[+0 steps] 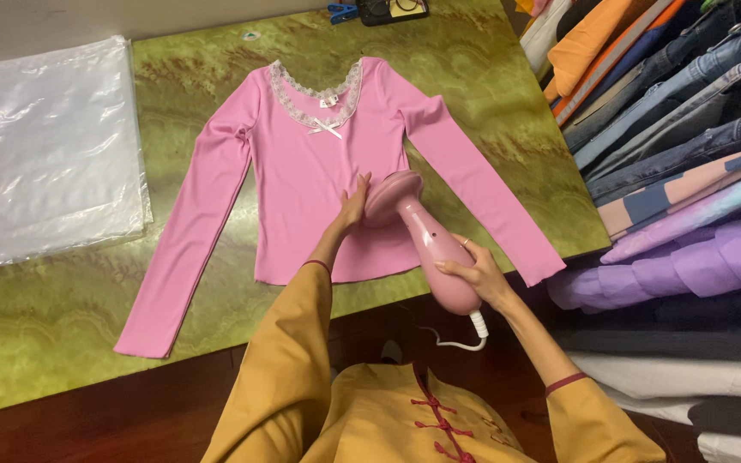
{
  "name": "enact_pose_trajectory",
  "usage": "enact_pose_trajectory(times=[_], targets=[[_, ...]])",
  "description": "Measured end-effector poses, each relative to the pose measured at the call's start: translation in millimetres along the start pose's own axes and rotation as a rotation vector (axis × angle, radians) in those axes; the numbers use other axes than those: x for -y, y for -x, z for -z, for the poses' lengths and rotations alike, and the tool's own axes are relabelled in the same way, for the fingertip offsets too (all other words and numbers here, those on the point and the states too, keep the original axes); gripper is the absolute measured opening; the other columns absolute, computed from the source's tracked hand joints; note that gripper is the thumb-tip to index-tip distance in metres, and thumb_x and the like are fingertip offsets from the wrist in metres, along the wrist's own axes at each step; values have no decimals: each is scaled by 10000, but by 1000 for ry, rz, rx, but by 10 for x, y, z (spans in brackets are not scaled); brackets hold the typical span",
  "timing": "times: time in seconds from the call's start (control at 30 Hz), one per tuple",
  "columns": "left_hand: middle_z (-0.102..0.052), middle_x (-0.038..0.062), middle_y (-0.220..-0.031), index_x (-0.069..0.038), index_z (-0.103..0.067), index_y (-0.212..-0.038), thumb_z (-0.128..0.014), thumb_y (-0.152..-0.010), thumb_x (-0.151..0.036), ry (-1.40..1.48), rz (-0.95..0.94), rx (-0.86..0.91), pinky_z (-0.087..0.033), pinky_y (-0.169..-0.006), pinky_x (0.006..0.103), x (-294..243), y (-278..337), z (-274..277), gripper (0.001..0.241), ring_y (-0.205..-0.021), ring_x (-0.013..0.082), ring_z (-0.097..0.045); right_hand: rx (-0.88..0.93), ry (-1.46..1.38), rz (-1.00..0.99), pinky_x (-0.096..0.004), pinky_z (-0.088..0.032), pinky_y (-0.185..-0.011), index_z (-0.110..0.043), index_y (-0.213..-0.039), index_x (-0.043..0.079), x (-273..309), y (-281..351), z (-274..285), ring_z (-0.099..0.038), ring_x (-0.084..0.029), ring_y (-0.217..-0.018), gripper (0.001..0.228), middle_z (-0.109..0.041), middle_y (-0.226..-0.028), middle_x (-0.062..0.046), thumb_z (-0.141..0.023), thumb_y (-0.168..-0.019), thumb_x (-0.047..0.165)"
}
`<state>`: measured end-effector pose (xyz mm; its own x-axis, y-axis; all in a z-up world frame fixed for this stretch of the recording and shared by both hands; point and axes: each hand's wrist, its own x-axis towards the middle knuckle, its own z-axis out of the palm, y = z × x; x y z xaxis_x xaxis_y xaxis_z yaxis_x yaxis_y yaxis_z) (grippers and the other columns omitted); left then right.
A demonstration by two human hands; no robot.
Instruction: The person removes a pink long-sleeved top from a clothing rack, lays it on a table, and smooths it out. They then use a handheld garment steamer to steam the top, moving the device over the sleeves and body of the garment.
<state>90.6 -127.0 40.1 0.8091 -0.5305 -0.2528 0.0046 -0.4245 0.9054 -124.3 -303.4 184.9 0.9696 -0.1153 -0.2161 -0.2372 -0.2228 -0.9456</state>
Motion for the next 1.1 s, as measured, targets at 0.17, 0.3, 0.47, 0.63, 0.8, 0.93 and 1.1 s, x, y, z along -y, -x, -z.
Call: enact_pose_trajectory(times=[0.17, 0.3, 0.47, 0.63, 0.8, 0.93, 1.1], targets=[[-277, 197, -1374, -175, -106, -1412, 183, -837, -543, -74, 46, 17, 135, -1062, 465, -479, 356, 55, 742, -1292, 323, -218, 83, 60, -35, -346, -342, -931, -531, -1217, 82, -129, 85, 171, -496, -187, -1073, 692, -573, -1160, -114, -749, -599, 304], [-206, 144, -1417, -151, -155, -1406, 124, -894, -478, -210, -2, -39, 102, -1057, 507, -424, 320, -36, 669, -1317, 295, -171, 125, 107, -64, -372, -336, -943, -529, -1214, 60, -200, 229, 378, -485, -219, -1105, 686, -566, -1179, -144, -740, -600, 280], [-249, 80, -1417, -216, -320, -1360, 106, -907, -473, -330, -30, -31, 80, -1055, 521, -364, 309, -68, 673, -1324, 240, -201, 165, 133, -70, -372, -336, -949, -536, -1207, 56, -152, 462, 554, -494, -211, -1088, 667, -579, -1169, -139, -745, -602, 239], [-261, 68, -1416, -169, -229, -1393, 58, -925, -470, -354, 13, -46, 77, -1061, 517, -383, 275, -72, 626, -1316, 211, -231, 173, 108, -75, -370, -346, -943, -574, -1180, 74, -27, 648, 682, -515, -188, -1065, 638, -610, -1135, -112, -744, -586, 236], [-444, 183, -1274, -74, -236, -1378, -27, -946, -457, -199, -100, -170, 5, -1069, 510, -490, 598, -4, 614, -1263, 316, -311, 108, 32, -53, -337, -349, -934, -565, -1189, 65, -302, 631, 694, -507, -146, -1029, 629, -603, -1117, -83, -741, -604, 213], [-448, 78, -1303, -108, -377, -1321, -159, -967, -422, -358, -65, -456, -124, -1053, 507, 37, 632, 15, 521, -1257, 257, -350, 57, 4, -58, -318, -335, -939, -551, -1207, 74, -272, 480, 450, -509, -156, -1036, 640, -589, -1135, -85, -723, -615, 247], [-282, 96, -1414, -112, -358, -1334, -290, -945, -347, -746, 108, -679, -180, -1032, 550, 246, 961, 167, 459, -1295, 308, -250, 29, -124, -40, -312, -337, -922, -537, -1212, 87, -131, 321, 83, -495, -147, -1010, 651, -576, -1114, -78, -698, -626, 319]])
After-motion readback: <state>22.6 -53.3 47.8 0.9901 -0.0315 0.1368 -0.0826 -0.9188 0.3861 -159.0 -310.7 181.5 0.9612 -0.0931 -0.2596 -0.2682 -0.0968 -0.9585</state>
